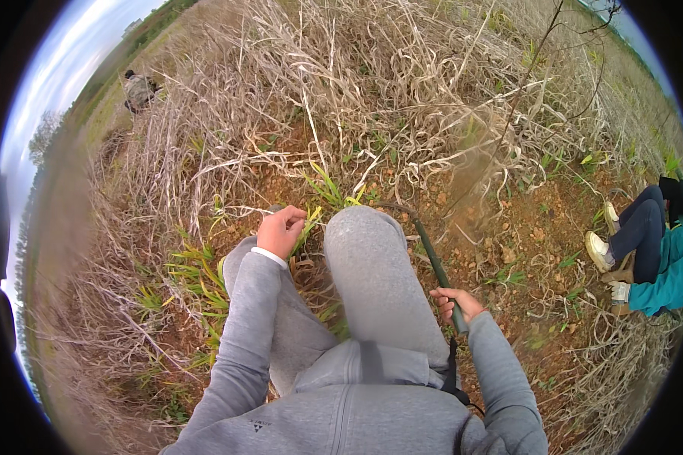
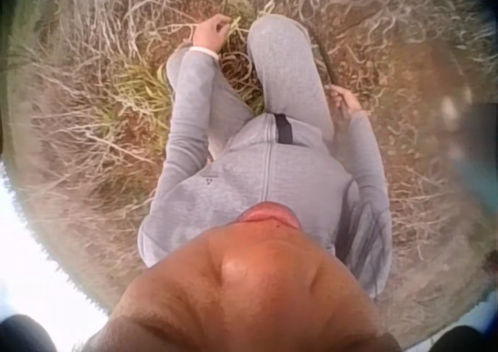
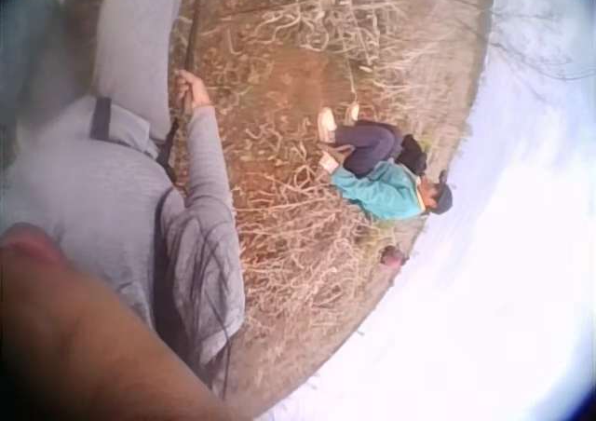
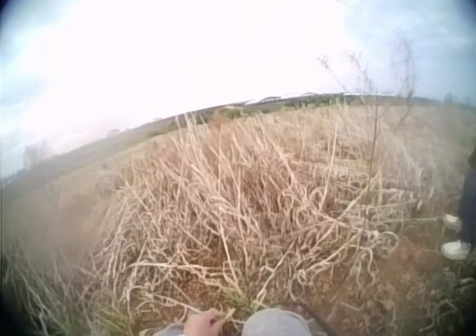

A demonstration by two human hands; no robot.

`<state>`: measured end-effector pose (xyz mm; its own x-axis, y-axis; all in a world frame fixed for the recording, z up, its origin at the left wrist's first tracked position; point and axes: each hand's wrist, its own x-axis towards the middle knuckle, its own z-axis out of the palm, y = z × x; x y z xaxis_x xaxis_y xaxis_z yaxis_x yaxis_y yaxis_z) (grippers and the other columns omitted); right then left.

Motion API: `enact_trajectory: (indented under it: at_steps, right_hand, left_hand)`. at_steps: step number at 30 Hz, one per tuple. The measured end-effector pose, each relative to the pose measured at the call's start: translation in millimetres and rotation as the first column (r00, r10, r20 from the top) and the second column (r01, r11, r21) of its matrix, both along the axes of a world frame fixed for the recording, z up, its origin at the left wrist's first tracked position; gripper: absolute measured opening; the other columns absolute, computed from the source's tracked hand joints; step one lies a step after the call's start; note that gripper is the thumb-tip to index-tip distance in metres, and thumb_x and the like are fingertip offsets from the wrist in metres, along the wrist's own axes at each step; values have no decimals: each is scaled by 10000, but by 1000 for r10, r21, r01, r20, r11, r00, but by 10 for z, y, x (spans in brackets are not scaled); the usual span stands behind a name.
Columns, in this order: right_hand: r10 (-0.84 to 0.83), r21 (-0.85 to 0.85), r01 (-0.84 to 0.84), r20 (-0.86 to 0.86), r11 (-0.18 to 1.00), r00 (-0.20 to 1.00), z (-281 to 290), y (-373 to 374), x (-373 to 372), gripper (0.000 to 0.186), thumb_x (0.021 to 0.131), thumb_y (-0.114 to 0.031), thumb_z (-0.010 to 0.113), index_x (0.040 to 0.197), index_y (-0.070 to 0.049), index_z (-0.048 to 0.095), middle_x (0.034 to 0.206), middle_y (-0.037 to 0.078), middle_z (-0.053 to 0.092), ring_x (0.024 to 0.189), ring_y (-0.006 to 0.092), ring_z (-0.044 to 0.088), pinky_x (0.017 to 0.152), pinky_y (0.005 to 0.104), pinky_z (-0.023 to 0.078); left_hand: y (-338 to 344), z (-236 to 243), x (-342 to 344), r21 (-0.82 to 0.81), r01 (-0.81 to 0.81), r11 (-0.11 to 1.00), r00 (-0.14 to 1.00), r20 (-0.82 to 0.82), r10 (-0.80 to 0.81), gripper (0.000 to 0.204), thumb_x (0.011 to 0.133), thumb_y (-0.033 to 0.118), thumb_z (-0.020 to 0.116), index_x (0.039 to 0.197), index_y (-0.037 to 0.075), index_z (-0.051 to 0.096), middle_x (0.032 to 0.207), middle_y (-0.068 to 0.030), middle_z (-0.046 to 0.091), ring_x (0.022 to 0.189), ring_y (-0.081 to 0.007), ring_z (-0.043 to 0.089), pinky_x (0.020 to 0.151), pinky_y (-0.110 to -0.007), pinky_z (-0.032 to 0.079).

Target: The person uses a curved sickle to cut and pull dry vines from the ground while kneeling. They repeatedly gather bundles of dried stems, sever them near the base, and move them aside, exposing green shoots underneath.

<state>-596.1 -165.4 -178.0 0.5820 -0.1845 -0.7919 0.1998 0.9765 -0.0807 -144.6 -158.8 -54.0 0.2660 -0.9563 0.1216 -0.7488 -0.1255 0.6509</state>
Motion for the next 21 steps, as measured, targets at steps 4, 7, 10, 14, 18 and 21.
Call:
enact_trajectory:
  at_steps: [4,7,10,14,18,21]
  right_hand:
    - [-39,37,36,99,999,994,22,-25,129,160,948,-209,610,1000,-64,567,597,-72,461,445,38,425,390,221,371]
    - [-12,-56,12,-1,998,1000,228,-49,232,128,947,-188,604,943,-68,557,574,-67,435,436,50,415,381,230,361]
    - [82,-222,-140,-254,965,964,530,-34,320,127,920,-153,616,877,-65,535,578,-49,449,426,63,431,369,238,366]
    - [121,-430,-407,-553,806,824,736,-70,468,165,863,-128,652,812,-62,509,573,-15,484,408,93,460,353,271,392]
    - [22,-535,-527,-688,661,726,579,-334,679,182,836,-120,663,777,-61,501,555,6,497,403,114,475,349,301,407]
    - [-58,-550,-556,-741,623,669,359,-645,916,172,835,-118,658,768,-64,510,549,3,499,407,114,475,356,295,400]
  left_hand:
    - [-47,-1,-20,10,10,1000,1000,13,-10,168,824,94,688,990,69,698,846,-106,711,742,-210,692,701,-320,541]
    - [-79,-16,-29,11,26,1000,997,66,-27,169,823,93,692,990,65,697,847,-106,712,741,-217,692,701,-326,543]
    - [-99,-24,-42,15,37,999,999,-30,-37,158,828,112,661,985,113,683,868,-98,708,802,-269,678,711,-373,528]
    - [-109,-12,-70,41,43,998,999,-25,-42,150,820,115,661,969,112,681,853,-98,705,782,-272,676,700,-376,527]
    - [-104,15,-92,58,53,997,998,17,-54,152,818,102,669,970,94,685,835,-113,697,759,-271,673,688,-370,527]
    - [-98,28,-95,52,59,997,998,20,-60,167,820,73,677,986,61,687,832,-125,692,737,-249,675,689,-348,531]
